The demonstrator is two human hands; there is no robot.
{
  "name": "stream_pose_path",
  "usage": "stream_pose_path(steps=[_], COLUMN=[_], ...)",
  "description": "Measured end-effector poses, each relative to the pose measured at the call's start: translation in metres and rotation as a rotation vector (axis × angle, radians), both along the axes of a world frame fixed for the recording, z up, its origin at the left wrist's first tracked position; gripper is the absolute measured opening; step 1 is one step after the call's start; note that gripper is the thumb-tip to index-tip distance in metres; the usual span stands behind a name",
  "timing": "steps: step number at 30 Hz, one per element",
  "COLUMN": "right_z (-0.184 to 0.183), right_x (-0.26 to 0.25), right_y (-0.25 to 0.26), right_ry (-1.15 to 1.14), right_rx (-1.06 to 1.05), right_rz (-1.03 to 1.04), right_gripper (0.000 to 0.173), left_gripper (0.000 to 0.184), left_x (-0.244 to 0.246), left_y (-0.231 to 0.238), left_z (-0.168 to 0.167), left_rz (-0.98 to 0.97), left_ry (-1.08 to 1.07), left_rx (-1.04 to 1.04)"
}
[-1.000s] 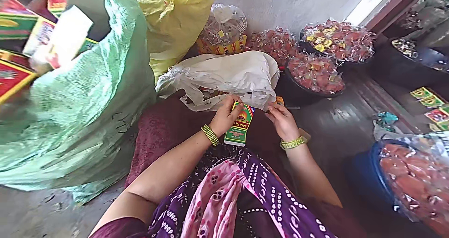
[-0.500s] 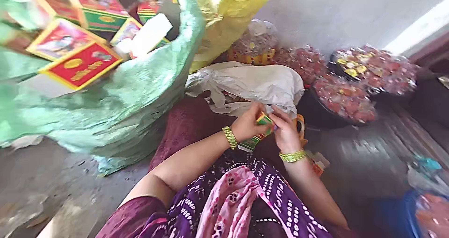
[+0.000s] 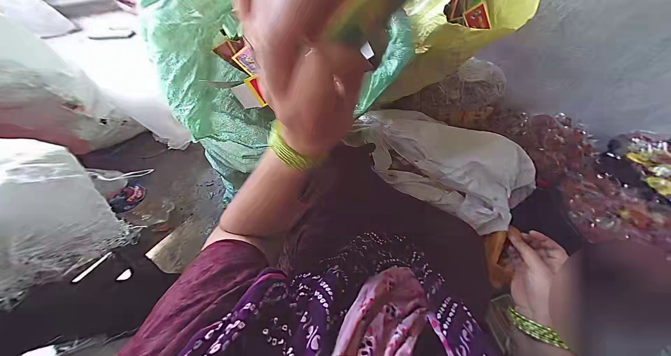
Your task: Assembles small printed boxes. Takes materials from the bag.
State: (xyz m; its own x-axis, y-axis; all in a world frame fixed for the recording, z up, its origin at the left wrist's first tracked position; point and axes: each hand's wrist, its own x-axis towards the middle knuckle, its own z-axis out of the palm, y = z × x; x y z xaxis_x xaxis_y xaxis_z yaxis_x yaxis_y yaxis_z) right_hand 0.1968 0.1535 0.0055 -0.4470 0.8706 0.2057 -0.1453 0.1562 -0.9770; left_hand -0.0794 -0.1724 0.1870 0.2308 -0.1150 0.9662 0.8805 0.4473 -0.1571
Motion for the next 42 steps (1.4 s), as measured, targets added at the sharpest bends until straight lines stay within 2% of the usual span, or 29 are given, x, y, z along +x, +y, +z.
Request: stream_pose_path(steps=[2, 4, 6, 9, 11, 13, 15, 17, 20, 23, 26, 29, 32, 35, 38, 39, 41, 42], right_z=[-0.009, -0.021, -0.037, -0.081, -0.113, -0.143, -0.169, -0.185, -0.189, -0.174, -0.152, -0.110, -0.050, 0.001, 0.012, 0.010, 0.003, 0.000], right_x=[0.013, 0.033, 0.058, 0.087, 0.100, 0.108, 0.112, 0.111, 0.104, 0.100, 0.104, 0.110, 0.107, 0.086, 0.043, 0.026, -0.002, -0.014], right_y=[0.015, 0.039, 0.061, 0.083, 0.086, 0.084, 0.085, 0.087, 0.089, 0.091, 0.089, 0.084, 0.078, 0.043, -0.013, -0.033, -0.063, -0.070], right_ry=[-0.132, -0.414, -0.830, -1.479, -1.641, -1.610, -1.531, -1.493, -1.546, -1.550, -1.643, -1.636, -1.493, -1.223, -0.849, -0.741, -0.557, -0.481], right_rx=[0.104, 0.292, 0.380, 0.222, 0.106, -0.002, -0.052, -0.100, -0.136, -0.159, -0.002, 0.018, 0.114, 0.439, 0.861, 0.958, 1.066, 1.080], right_rz=[-0.091, -0.223, -0.274, -0.210, -0.143, -0.142, -0.170, -0.196, -0.205, -0.109, -0.008, -0.263, -0.473, -0.409, -0.193, -0.090, 0.153, 0.260], right_gripper=[0.032, 0.043, 0.048, 0.060, 0.067, 0.080, 0.082, 0.076, 0.065, 0.055, 0.043, 0.037, 0.038, 0.034, 0.026, 0.025, 0.031, 0.034], left_gripper=[0.015, 0.035, 0.046, 0.037, 0.032, 0.024, 0.019, 0.018, 0.016, 0.014, 0.015, 0.016, 0.019, 0.041, 0.094, 0.107, 0.112, 0.104], left_x=[-0.022, -0.027, -0.019, 0.016, 0.052, 0.079, 0.095, 0.105, 0.112, 0.109, 0.096, 0.082, 0.081, 0.089, 0.098, 0.100, 0.099, 0.099], left_y=[-0.015, -0.020, -0.013, 0.019, 0.050, 0.087, 0.122, 0.149, 0.177, 0.186, 0.184, 0.183, 0.185, 0.189, 0.190, 0.189, 0.182, 0.178], left_z=[0.014, 0.020, 0.005, -0.034, -0.055, -0.075, -0.096, -0.116, -0.144, -0.173, -0.203, -0.221, -0.217, -0.215, -0.215, -0.214, -0.213, -0.211], left_rz=[0.203, 0.187, 0.086, -0.274, -0.501, -0.677, -0.790, -0.887, -1.031, -1.090, -1.148, -1.116, -1.126, -1.272, -1.450, -1.506, -1.653, -1.716], left_ry=[-0.330, -0.645, -0.657, -0.498, -0.459, -0.470, -0.507, -0.565, -0.679, -0.811, -1.006, -1.217, -1.412, -1.618, -1.809, -1.859, -1.887, -1.876], left_rx=[-0.154, -0.345, -0.392, -0.494, -0.658, -0.803, -0.938, -1.027, -1.102, -1.148, -1.158, -1.159, -1.117, -1.064, -0.996, -0.989, -0.937, -0.863])
